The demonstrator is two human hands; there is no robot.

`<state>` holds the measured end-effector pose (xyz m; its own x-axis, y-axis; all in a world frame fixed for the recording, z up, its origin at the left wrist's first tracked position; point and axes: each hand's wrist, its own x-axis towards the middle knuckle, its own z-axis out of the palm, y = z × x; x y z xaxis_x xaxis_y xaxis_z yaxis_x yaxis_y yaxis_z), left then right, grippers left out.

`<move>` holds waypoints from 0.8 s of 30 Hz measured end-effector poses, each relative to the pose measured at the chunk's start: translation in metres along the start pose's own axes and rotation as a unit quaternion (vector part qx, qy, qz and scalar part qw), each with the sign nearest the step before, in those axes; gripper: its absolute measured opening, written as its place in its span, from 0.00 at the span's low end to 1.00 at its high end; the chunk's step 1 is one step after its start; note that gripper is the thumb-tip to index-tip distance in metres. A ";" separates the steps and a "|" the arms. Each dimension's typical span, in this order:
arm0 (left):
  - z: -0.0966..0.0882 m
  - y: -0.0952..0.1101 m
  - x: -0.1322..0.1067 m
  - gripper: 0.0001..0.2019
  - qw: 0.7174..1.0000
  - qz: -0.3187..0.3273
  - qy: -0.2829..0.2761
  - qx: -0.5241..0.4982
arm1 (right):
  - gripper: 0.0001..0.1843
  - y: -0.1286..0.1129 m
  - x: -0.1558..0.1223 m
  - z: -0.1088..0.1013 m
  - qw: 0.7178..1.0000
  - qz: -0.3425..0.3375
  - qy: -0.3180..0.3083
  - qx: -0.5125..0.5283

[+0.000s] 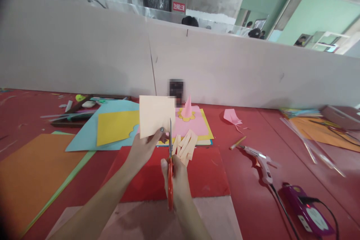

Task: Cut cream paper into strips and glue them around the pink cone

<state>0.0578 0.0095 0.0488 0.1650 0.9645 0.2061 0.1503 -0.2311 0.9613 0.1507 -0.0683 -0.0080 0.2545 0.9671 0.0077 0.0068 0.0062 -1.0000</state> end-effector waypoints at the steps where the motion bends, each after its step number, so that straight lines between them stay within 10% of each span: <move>1: 0.000 0.000 0.000 0.12 1.000 0.000 -0.001 -0.001 | 0.18 -0.001 0.000 -0.001 1.000 0.006 -0.018 -0.016; 24: -0.001 -0.002 0.002 0.11 1.000 -0.001 -0.001 -0.007 | 0.20 0.001 -0.002 -0.005 0.996 0.056 -0.050 -0.057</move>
<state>0.0569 0.0123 0.0478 0.1667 0.9649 0.2030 0.1376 -0.2267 0.9642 0.1549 -0.0710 -0.0091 0.1617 0.9808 -0.1093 0.0960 -0.1259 -0.9874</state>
